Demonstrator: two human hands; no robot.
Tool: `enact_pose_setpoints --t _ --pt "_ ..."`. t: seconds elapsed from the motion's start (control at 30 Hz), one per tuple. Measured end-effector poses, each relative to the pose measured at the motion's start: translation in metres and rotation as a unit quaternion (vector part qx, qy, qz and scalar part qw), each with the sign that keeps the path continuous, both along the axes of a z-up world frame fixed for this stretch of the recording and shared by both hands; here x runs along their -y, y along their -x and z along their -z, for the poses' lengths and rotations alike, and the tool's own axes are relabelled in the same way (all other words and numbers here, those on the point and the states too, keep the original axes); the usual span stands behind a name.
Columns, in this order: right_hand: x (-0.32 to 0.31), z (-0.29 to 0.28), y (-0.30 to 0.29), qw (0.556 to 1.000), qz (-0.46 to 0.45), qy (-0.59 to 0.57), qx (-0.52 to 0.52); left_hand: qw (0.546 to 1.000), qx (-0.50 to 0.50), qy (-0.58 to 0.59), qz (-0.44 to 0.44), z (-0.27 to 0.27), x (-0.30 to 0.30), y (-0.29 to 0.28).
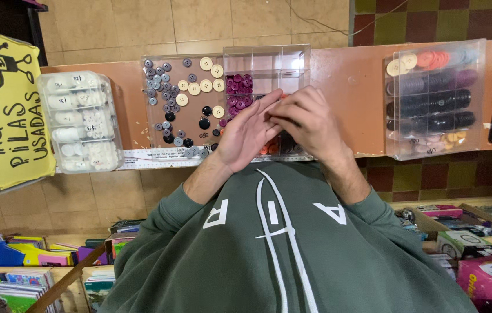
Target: The person sorts buttons of various colors and sizes into an organized plastic tray, picking up buttons by hand and placing them into specific compartments.
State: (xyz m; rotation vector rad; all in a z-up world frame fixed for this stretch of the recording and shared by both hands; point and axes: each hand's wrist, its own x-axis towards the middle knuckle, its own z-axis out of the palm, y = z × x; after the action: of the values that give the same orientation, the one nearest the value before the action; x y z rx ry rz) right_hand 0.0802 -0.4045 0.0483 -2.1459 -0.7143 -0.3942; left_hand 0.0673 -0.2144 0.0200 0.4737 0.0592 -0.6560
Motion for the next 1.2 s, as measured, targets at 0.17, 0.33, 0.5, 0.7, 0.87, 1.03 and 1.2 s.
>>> enact_pose_setpoints --t 0.17,0.33,0.5,0.7,0.87,1.03,1.2 --pt "0.027 0.017 -0.001 0.995 0.020 -0.088 -0.047 0.999 0.031 -0.038 0.004 -0.024 -0.008 -0.009" --pt "0.036 -0.009 0.001 0.992 0.040 -0.057 -0.101 0.986 0.099 -0.089 -0.104 -0.024 -0.033 -0.022" --pt "0.034 -0.011 0.000 0.992 0.045 -0.051 -0.108 0.973 0.087 -0.138 -0.166 -0.029 -0.052 -0.024" --pt "0.036 -0.013 -0.001 0.993 0.051 -0.044 -0.093 0.969 0.045 -0.143 -0.197 -0.019 -0.063 -0.022" --pt "0.038 -0.014 -0.003 0.995 0.049 -0.036 -0.079 0.951 0.045 -0.170 -0.253 -0.015 -0.083 -0.025" --pt "0.047 -0.002 -0.006 0.994 0.076 -0.020 -0.070 0.871 0.062 -0.286 -0.394 -0.012 -0.135 -0.019" --pt "0.046 -0.002 -0.012 0.994 0.087 -0.018 -0.059 0.714 0.120 -0.482 -0.494 0.002 -0.176 0.003"
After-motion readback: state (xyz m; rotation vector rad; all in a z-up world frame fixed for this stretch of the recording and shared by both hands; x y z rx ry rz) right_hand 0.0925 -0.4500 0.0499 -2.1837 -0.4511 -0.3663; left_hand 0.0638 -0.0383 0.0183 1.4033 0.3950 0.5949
